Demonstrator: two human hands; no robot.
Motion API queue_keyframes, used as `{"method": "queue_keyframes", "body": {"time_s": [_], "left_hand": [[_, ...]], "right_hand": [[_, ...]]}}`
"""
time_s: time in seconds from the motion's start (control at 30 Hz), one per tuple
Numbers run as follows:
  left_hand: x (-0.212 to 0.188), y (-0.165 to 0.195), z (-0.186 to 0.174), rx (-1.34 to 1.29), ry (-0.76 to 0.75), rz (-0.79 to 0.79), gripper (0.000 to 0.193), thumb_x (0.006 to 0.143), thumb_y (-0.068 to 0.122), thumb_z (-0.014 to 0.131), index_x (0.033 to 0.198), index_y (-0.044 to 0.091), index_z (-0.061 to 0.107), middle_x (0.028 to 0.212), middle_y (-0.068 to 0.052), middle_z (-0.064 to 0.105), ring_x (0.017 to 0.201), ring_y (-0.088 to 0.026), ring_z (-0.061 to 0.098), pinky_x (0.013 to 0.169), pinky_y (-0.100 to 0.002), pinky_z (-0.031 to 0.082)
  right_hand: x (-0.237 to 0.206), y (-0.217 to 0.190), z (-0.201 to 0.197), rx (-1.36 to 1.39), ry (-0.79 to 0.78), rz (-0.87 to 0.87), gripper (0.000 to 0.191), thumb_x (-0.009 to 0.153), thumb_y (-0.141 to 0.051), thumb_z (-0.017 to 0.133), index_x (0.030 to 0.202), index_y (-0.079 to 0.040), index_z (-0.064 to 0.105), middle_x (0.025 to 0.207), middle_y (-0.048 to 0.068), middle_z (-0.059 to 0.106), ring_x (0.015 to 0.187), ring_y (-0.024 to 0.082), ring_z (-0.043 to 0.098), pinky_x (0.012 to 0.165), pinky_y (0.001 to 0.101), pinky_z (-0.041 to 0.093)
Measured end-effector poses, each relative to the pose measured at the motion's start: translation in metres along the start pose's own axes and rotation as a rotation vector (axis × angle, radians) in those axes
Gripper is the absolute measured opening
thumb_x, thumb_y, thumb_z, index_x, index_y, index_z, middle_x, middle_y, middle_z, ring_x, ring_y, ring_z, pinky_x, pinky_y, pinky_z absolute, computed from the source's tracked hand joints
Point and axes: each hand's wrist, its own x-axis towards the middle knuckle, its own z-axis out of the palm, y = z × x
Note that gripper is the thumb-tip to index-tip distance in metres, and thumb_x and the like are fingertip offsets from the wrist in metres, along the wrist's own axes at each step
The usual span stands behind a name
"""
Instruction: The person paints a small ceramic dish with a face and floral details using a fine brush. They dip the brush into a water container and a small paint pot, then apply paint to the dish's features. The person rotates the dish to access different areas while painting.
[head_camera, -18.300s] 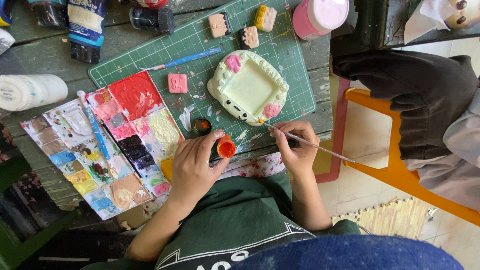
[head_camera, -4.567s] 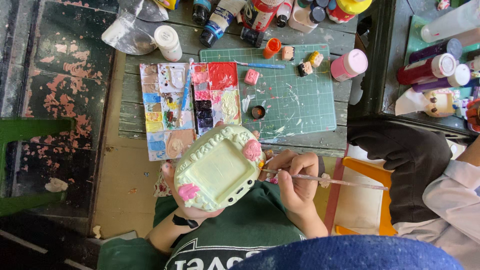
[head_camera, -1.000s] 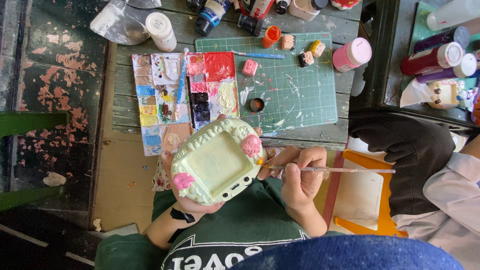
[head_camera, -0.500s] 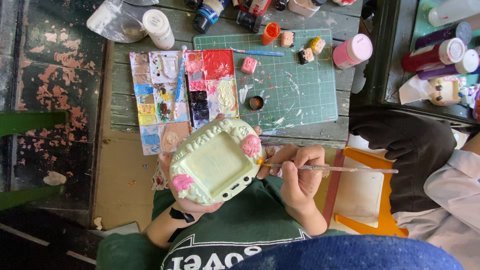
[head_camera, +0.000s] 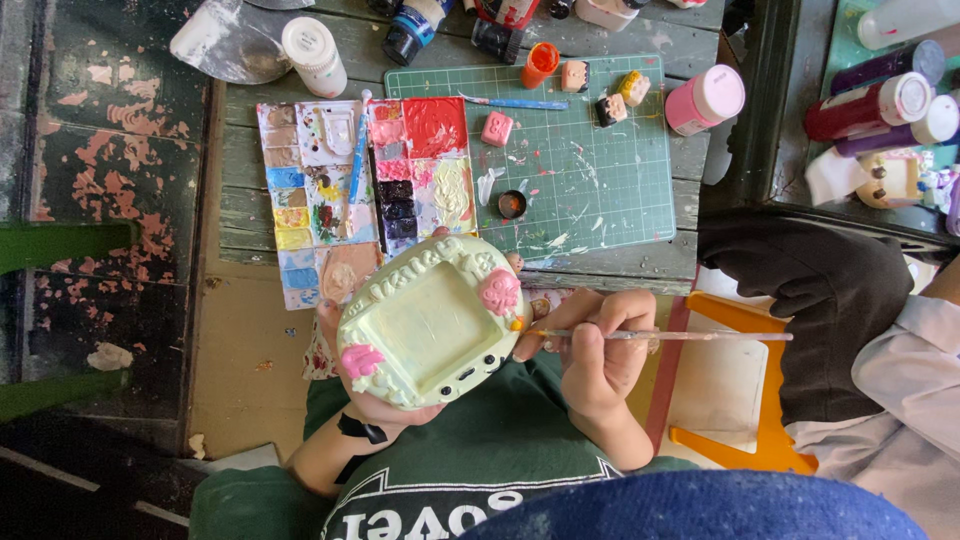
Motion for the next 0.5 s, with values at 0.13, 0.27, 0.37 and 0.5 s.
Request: {"method": "queue_keyframes", "body": {"time_s": [0.13, 0.27, 0.37, 0.5], "left_hand": [[-0.004, 0.0, -0.006, 0.614, -0.045, 0.026, 0.106, 0.083, 0.06, 0.075, 0.16, 0.01, 0.022, 0.16, -0.018, 0.032, 0.145, -0.04, 0.038, 0.117, -0.064, 0.035], [-0.021, -0.005, -0.069, 1.161, -0.11, 0.1, 0.085, 0.087, 0.059, 0.067, 0.154, 0.014, 0.041, 0.156, -0.009, 0.048, 0.144, -0.029, 0.047, 0.12, -0.049, 0.036], [-0.034, -0.009, -0.115, 2.118, -0.195, 0.245, 0.075, 0.086, 0.05, 0.068, 0.152, 0.022, 0.047, 0.156, -0.001, 0.053, 0.145, -0.021, 0.048, 0.123, -0.042, 0.034], [-0.042, -0.018, -0.139, 1.785, -0.121, 0.174, 0.076, 0.089, 0.046, 0.068, 0.155, 0.016, 0.044, 0.157, -0.005, 0.051, 0.146, -0.022, 0.048, 0.124, -0.041, 0.034]], "right_hand": [[-0.003, 0.0, -0.003, 0.025, 0.034, -0.049, 0.021, 0.111, -0.012, 0.053, 0.112, -0.012, 0.032, 0.088, 0.019, 0.062, 0.069, 0.028, 0.07, 0.063, 0.0348, 0.06], [-0.006, 0.0, -0.009, -0.087, -0.015, -0.087, 0.022, 0.11, -0.014, 0.052, 0.111, -0.012, 0.03, 0.086, 0.019, 0.063, 0.068, 0.028, 0.072, 0.064, 0.0332, 0.061], [-0.01, -0.003, -0.011, -0.169, -0.059, -0.098, 0.023, 0.111, -0.017, 0.051, 0.111, -0.012, 0.029, 0.09, 0.022, 0.064, 0.071, 0.026, 0.072, 0.067, 0.0323, 0.062], [-0.01, -0.003, -0.013, -0.286, -0.079, -0.132, 0.021, 0.108, -0.012, 0.05, 0.109, -0.011, 0.03, 0.089, 0.021, 0.066, 0.069, 0.023, 0.073, 0.064, 0.0266, 0.057]]}}
